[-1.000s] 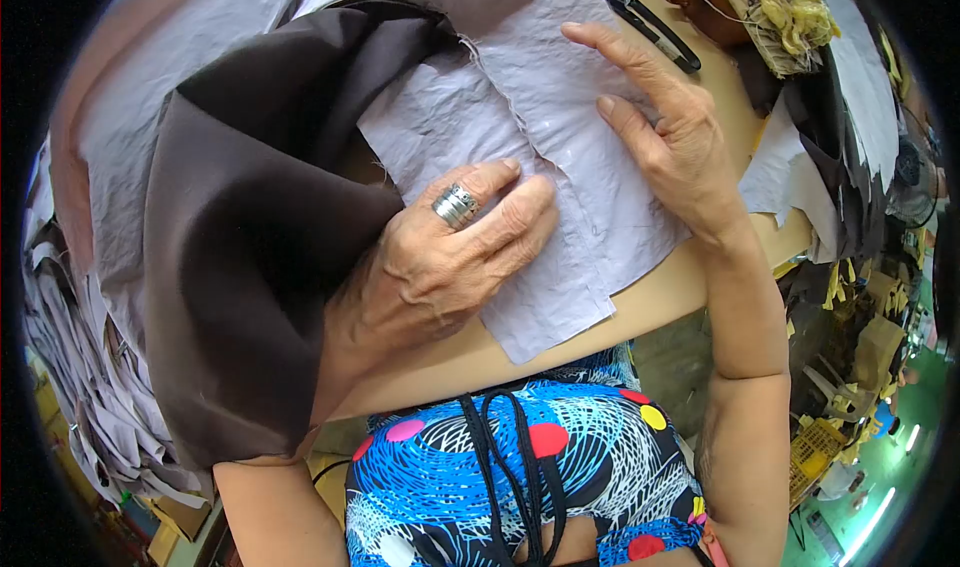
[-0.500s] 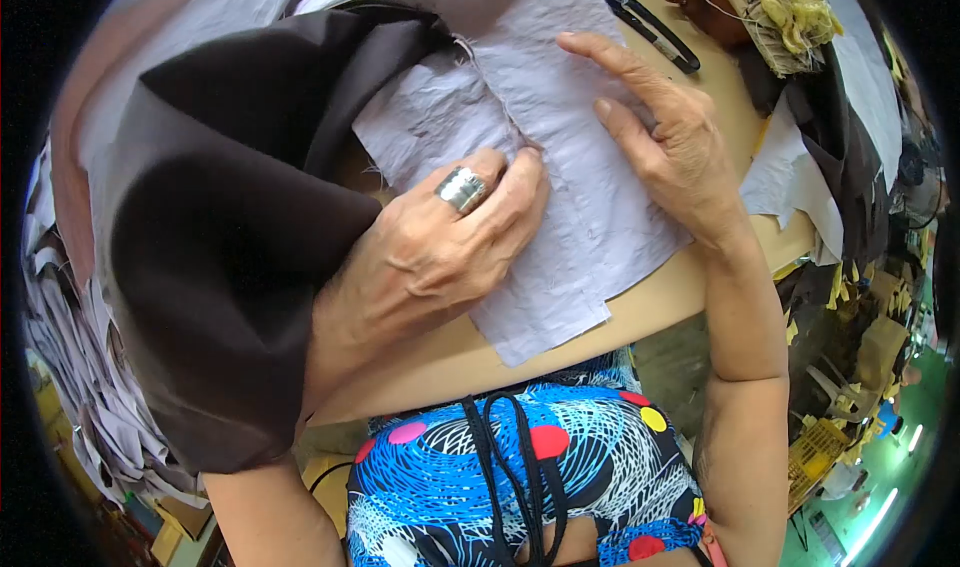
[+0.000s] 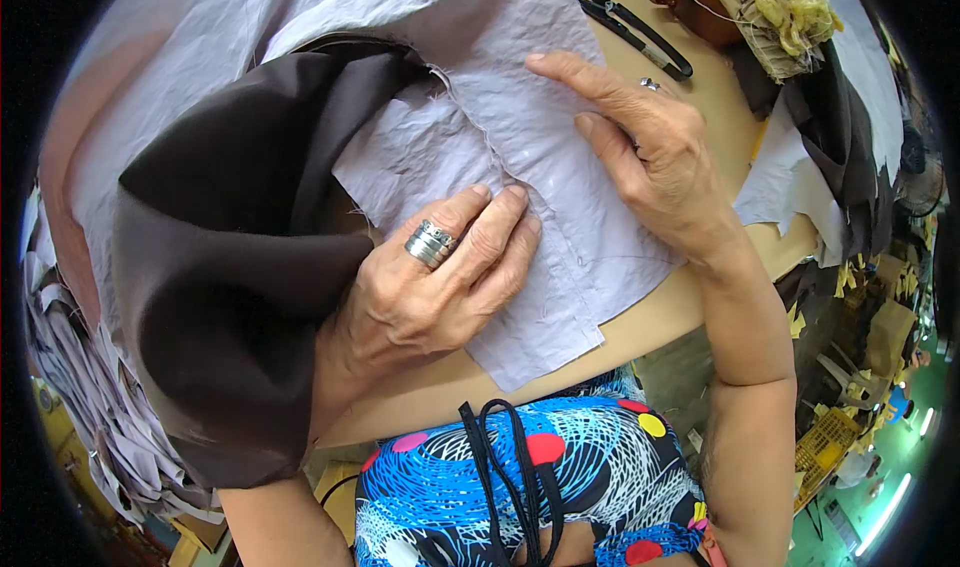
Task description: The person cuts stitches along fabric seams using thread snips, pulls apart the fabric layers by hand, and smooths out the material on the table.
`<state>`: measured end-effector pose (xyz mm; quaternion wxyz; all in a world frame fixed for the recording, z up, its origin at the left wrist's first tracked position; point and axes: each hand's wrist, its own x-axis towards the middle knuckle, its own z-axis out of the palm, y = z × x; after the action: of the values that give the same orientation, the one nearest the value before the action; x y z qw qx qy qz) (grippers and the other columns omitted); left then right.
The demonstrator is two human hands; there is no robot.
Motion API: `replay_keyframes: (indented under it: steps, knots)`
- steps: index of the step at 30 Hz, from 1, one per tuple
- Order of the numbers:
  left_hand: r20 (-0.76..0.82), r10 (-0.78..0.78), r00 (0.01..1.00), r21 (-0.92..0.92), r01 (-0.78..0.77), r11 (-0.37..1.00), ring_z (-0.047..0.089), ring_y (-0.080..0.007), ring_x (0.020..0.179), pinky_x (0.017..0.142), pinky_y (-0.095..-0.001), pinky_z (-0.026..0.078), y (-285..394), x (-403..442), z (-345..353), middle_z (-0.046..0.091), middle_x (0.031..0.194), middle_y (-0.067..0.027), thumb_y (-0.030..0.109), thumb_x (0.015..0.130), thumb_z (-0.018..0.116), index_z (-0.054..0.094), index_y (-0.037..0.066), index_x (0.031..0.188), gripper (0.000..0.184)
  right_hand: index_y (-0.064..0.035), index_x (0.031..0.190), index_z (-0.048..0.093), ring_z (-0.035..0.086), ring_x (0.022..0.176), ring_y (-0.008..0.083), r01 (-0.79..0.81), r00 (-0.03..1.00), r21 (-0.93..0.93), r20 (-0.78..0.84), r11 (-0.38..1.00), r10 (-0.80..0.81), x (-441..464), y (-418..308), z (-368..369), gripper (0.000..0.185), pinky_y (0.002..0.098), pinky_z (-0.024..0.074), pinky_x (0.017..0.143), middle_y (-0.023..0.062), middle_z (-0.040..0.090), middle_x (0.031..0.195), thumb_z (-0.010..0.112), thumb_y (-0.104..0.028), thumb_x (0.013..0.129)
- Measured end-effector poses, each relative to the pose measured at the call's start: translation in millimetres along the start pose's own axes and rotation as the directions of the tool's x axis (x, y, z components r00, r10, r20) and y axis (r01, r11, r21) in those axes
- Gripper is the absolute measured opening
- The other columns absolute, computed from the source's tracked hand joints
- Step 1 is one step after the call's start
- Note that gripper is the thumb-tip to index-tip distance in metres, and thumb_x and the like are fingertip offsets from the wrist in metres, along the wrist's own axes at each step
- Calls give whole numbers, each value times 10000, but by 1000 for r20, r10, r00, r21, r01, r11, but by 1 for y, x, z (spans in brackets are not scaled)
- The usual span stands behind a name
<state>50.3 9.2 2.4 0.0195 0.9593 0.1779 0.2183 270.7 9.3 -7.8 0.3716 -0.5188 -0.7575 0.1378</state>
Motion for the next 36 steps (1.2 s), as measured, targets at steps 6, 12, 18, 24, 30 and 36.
replay_keyframes:
  steps: [6,12,18,24,30,36]
  knots:
    - [17,2,1000,-2,-2,1000,627,-260,974,837,-345,546,1,2,0,632,1092,-138,59,716,646,662,19,1019,306,-201,1238,591,624,640,297,-119,991,-58,48,991,122,3,-6,-4,528,390,505,620,139,657,754,594,31,764]
    - [-8,2,1000,-95,-3,995,621,-287,972,839,-380,549,-2,2,5,621,1081,-159,30,696,659,652,-11,1011,318,-84,1242,594,668,850,191,-117,991,19,75,993,115,4,-3,-3,475,287,506,755,92,662,1143,541,84,801]
    - [-11,9,1000,-54,-10,999,609,-277,962,827,-360,541,-9,0,5,613,1111,-140,45,681,657,643,9,1033,355,-176,1221,605,618,634,281,46,997,3,-68,999,-46,11,4,8,504,386,498,618,142,648,744,571,47,771]
    - [37,90,995,-83,-86,993,597,-249,959,818,-337,522,-16,3,3,609,1139,-101,97,662,627,630,46,1070,411,-96,1213,616,660,783,199,-1,999,-94,41,996,4,12,1,3,451,303,508,709,99,676,1110,558,73,799]
    - [-23,0,1000,-88,-2,996,596,-257,990,835,-338,525,-15,5,9,607,1123,-103,68,659,624,648,29,1057,401,-149,1209,607,636,750,282,-23,1000,-70,-20,997,22,13,6,5,478,369,500,692,134,671,898,585,40,771]
    - [-12,-22,1000,-79,21,997,596,-276,1028,871,-348,529,-18,5,9,607,1121,-125,24,659,640,650,-22,1036,379,-46,1213,599,611,1112,235,-49,999,-42,17,998,50,16,4,5,428,313,457,952,101,637,1199,563,66,801]
